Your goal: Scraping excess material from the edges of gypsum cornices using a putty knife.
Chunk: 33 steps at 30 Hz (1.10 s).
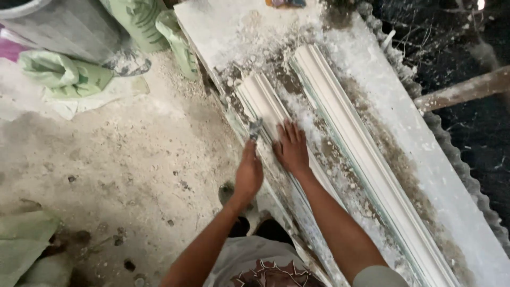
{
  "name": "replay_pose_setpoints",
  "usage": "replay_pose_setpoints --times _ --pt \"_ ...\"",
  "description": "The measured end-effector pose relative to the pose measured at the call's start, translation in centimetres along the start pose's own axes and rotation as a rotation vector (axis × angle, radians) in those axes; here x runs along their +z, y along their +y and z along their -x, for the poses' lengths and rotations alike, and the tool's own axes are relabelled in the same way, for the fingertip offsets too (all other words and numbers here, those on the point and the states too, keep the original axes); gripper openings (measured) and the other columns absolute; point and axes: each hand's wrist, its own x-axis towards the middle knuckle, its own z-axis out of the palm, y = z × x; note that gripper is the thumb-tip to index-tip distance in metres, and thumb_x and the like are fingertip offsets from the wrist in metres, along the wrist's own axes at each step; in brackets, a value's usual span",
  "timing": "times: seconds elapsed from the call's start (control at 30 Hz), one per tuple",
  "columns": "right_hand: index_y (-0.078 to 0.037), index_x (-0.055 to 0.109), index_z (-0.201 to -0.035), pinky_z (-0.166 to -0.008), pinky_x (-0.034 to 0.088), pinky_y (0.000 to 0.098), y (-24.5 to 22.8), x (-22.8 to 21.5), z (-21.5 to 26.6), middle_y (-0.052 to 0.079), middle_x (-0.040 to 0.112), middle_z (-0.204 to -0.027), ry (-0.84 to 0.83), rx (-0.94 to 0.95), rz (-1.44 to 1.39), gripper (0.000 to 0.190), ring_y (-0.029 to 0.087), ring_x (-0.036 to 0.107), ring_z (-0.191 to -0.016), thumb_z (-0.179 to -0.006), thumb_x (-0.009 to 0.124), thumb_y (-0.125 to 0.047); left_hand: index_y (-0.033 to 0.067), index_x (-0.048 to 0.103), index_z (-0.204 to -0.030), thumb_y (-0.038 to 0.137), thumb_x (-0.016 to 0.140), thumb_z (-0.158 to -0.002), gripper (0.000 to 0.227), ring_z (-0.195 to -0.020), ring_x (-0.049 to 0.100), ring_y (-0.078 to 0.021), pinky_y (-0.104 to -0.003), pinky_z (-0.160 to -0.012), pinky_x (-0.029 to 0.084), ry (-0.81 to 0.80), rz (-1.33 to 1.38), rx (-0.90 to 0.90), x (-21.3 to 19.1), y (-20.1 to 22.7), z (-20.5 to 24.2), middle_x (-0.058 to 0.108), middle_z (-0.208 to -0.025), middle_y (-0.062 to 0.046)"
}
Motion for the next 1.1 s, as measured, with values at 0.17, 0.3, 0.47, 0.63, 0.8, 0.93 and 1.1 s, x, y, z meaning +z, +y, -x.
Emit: replay_pose_setpoints --times 0.17,0.3,0.47,0.63,0.8,0.93,1.1 --pt "-0.009 0.047 -0.153 -0.124 0.022 0.0559 -0.3 -0.1 -0.3 0.017 0.037 -0.163 -0.054 0.042 -0.018 0.058 0.038 0.031 -0.153 -0.101 0.051 -0.036 -0.0061 0.035 -0.153 0.008 0.047 -0.104 0.052 -0.128 0.054 -0.0545 -0.053 -0.099 0.053 -0.029 -0.007 -0.026 2.1 2.1 0.1 0.036 -0.157 -0.032" --pt "-0.009 0.047 -0.152 -0.123 0.021 0.0564 -0.5 -0.1 -0.3 0.017 0.037 -0.163 -0.047 0.054 -0.036 0.059 0.038 0.031 -0.152 -0.099 0.052 -0.035 0.0002 0.030 -0.154 0.010 0.040 -0.101 0.054 -0.116 0.062 -0.0500 -0.052 -0.088 0.058 -0.212 0.020 -0.432 -2.0 7.4 -4.5 0.027 -0.165 -0.023" --pt "-0.010 0.048 -0.150 -0.122 0.023 0.0563 -0.9 -1.1 -0.9 0.016 0.040 -0.161 -0.033 0.068 -0.056 0.058 0.038 0.032 -0.151 -0.098 0.054 -0.035 0.0002 0.037 -0.153 0.007 0.045 -0.102 0.052 -0.126 0.060 -0.0498 -0.051 -0.099 0.057 -0.011 -0.013 -0.158 0.8 -0.9 -5.5 0.039 -0.158 -0.025" --pt "-0.009 0.050 -0.149 -0.122 0.025 0.0565 -1.1 -0.9 -0.7 0.017 0.043 -0.159 -0.009 0.073 -0.057 0.058 0.037 0.035 -0.150 -0.097 0.056 -0.032 -0.0037 0.033 -0.152 0.003 0.049 -0.099 0.056 -0.127 0.055 -0.0527 -0.052 -0.098 0.054 -0.071 0.008 -0.132 0.4 2.0 -3.0 0.037 -0.156 -0.032" --pt "-0.008 0.052 -0.147 -0.122 0.026 0.0568 -1.3 -0.9 -0.6 0.018 0.044 -0.158 0.021 0.059 -0.054 0.056 0.038 0.037 -0.149 -0.096 0.058 -0.030 -0.0060 0.035 -0.154 -0.009 0.044 -0.095 0.060 -0.130 0.058 -0.0466 -0.048 -0.108 0.054 0.041 0.039 -0.066 2.6 -3.5 -6.0 0.045 -0.153 -0.032" --pt "-0.008 0.052 -0.147 -0.121 0.027 0.0567 -1.4 -1.3 -0.6 0.018 0.044 -0.158 -0.004 0.076 -0.061 0.056 0.038 0.037 -0.149 -0.096 0.057 -0.031 -0.0045 0.040 -0.151 -0.010 0.049 -0.092 0.060 -0.128 0.062 -0.0425 -0.047 -0.108 0.056 0.053 -0.007 -0.050 -1.7 -1.2 -10.1 0.052 -0.147 -0.028" --pt "-0.008 0.053 -0.146 -0.120 0.027 0.0579 -1.5 -1.3 -0.6 0.018 0.045 -0.157 -0.007 0.073 -0.045 0.055 0.038 0.037 -0.148 -0.096 0.058 -0.031 -0.0069 0.042 -0.146 -0.016 0.048 -0.083 0.063 -0.127 0.058 -0.0441 -0.050 -0.110 0.051 0.011 0.125 -0.050 0.1 1.5 -3.5 0.051 -0.141 -0.030"
